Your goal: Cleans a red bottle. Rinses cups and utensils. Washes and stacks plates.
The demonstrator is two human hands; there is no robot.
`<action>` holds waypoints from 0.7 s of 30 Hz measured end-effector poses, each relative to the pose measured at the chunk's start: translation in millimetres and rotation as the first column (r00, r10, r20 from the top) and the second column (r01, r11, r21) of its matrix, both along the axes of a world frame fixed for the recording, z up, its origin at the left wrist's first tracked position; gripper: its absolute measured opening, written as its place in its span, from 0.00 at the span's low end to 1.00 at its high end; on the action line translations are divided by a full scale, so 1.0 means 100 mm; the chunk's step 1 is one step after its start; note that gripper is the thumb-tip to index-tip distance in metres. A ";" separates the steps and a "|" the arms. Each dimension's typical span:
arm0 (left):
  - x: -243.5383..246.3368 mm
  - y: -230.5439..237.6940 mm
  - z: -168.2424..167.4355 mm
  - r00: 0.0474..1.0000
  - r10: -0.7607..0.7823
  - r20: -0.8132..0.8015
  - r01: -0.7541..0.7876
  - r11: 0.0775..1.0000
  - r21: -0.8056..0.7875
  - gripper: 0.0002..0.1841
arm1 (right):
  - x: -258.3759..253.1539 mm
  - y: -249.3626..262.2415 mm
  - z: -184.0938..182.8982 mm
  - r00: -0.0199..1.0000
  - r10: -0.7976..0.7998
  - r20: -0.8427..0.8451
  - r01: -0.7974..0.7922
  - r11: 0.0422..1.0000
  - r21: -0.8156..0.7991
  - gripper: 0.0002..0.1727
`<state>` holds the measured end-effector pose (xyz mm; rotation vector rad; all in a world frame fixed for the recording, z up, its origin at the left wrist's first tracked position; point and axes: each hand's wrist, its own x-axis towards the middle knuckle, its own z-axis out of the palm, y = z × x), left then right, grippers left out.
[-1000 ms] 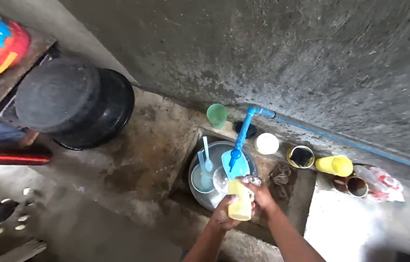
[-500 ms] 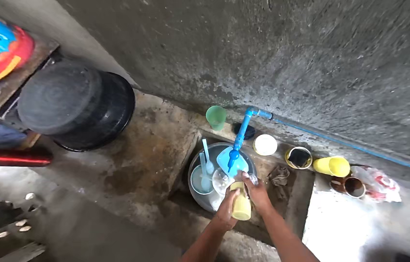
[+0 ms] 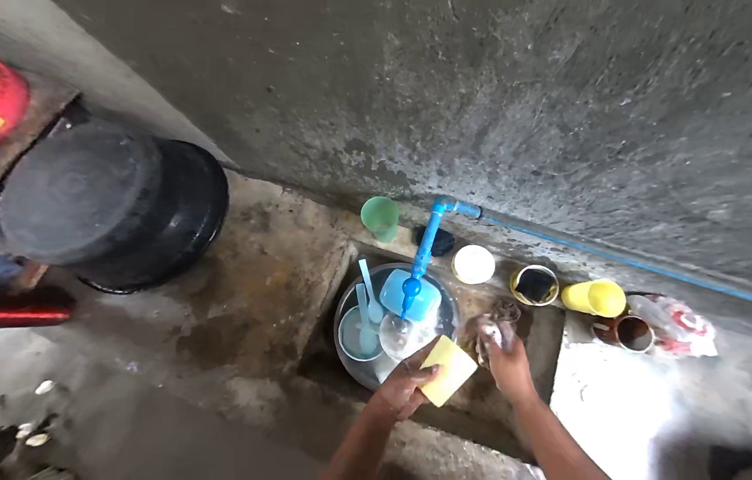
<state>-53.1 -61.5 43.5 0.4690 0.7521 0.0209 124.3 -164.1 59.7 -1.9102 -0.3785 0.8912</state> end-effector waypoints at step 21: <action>0.49 1.37 -1.05 0.687 0.290 -0.666 0.487 0.495 0.719 0.26 | 1.35 -1.26 -0.11 0.926 0.373 0.055 -0.124 0.439 -0.890 0.28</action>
